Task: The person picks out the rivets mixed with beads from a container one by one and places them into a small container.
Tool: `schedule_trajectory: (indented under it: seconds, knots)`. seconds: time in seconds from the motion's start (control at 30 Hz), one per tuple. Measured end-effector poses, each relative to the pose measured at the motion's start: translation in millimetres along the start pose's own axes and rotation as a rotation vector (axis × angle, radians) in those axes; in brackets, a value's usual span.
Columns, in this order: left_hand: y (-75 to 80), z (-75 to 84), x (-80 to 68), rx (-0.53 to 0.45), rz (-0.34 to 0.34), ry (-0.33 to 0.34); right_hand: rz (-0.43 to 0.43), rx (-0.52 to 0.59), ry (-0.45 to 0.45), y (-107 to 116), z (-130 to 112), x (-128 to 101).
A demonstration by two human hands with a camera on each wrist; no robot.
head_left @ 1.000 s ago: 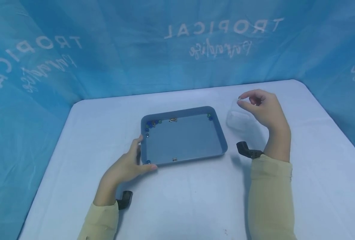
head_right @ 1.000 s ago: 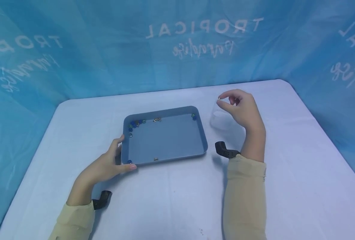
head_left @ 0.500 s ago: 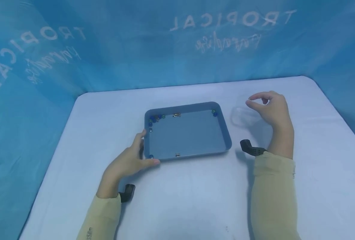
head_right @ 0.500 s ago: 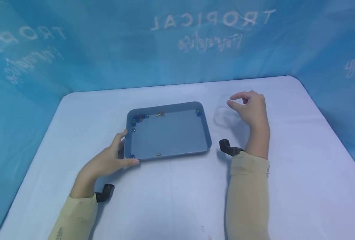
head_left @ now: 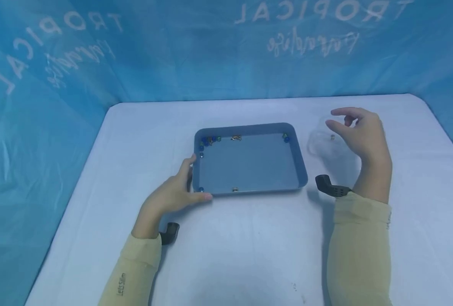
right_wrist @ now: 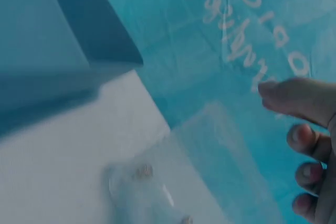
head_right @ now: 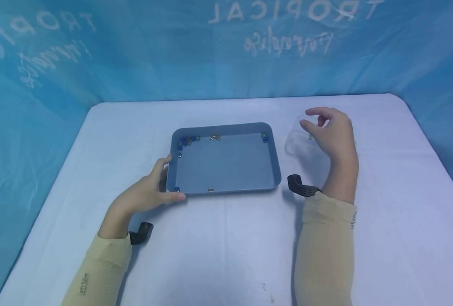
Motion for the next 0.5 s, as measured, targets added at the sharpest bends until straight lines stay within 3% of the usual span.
schedule_trajectory:
  seconds: [0.1, 0.2, 0.33, 0.5]
  knots:
    - [0.9, 1.0, 0.5, -0.003, -0.004, -0.001, 0.010, 0.044, 0.116, 2.8, -31.1, -6.8]
    - [1.9, 1.3, 1.3, -0.001, -0.004, -0.006, -0.053, 0.072, 0.305, -2.9, -72.8, -18.1]
    - [3.3, 0.7, 1.7, 0.006, -0.001, -0.009, -0.253, 0.071, 0.551, -25.4, -124.8, -38.5]
    - [4.1, -0.9, 1.1, 0.007, 0.007, -0.009, -0.530, 0.024, 0.715, -64.8, -167.3, -64.8]
Point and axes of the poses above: each hand's wrist, its own x-axis towards the middle knuckle, its own y-axis out of the back of the hand, z = x × y, the point moved 8 cm from there along x, towards the middle knuckle, and after that the axes turned 15 degrees about -x, right-handed, at the moved point
